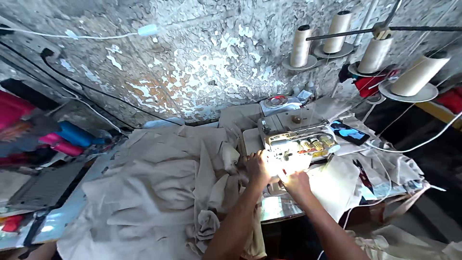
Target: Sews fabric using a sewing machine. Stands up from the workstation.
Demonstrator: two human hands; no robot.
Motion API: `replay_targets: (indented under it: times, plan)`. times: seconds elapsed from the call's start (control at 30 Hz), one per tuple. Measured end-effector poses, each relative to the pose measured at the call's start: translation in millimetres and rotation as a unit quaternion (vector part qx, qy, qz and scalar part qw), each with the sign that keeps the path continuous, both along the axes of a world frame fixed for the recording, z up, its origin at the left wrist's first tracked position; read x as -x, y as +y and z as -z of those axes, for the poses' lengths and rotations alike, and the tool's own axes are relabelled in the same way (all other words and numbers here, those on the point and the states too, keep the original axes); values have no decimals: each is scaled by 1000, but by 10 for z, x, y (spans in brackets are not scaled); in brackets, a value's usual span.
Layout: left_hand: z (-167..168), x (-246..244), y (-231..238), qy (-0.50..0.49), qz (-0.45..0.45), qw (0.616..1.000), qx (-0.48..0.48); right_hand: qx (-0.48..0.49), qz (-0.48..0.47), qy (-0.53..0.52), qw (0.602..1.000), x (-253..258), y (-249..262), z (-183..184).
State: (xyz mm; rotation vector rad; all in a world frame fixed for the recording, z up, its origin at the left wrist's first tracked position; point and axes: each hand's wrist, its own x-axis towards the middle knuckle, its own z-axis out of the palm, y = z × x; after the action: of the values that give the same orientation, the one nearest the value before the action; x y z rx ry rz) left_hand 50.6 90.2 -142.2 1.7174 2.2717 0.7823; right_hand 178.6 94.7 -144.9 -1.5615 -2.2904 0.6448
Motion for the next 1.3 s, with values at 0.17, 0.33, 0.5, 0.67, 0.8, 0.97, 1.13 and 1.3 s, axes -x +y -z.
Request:
replay_targets:
  times: [0.17, 0.33, 0.5, 0.67, 0.8, 0.97, 1.13, 1.3]
  plan:
    - [155, 89, -23, 145, 56, 978, -142, -35, -23, 63, 997, -277, -71, 125]
    - [213, 330, 14, 299, 208, 916, -166, -23, -15, 167, 985, -689, -155, 319]
    - [142, 344, 75, 314, 295, 889, -151, 7, -5, 204, 979, -909, -281, 453]
    - [102, 298, 40, 286, 293, 903, -131, 156, 36, 295, 942, -982, -309, 503]
    - [90, 188, -106, 244, 267, 927, -96, 265, 59, 381, 884, -971, -319, 520]
    - [296, -42, -522, 134, 261, 951, -94, 296, 78, 433, 848, -897, -376, 649]
    - [661, -459, -1313, 21, 290, 953, -81, 380, 36, 417, 825, -764, -463, 675]
    - [897, -622, -1703, -8, 325, 941, -91, 449, 0, 445, 775, -729, -604, 737]
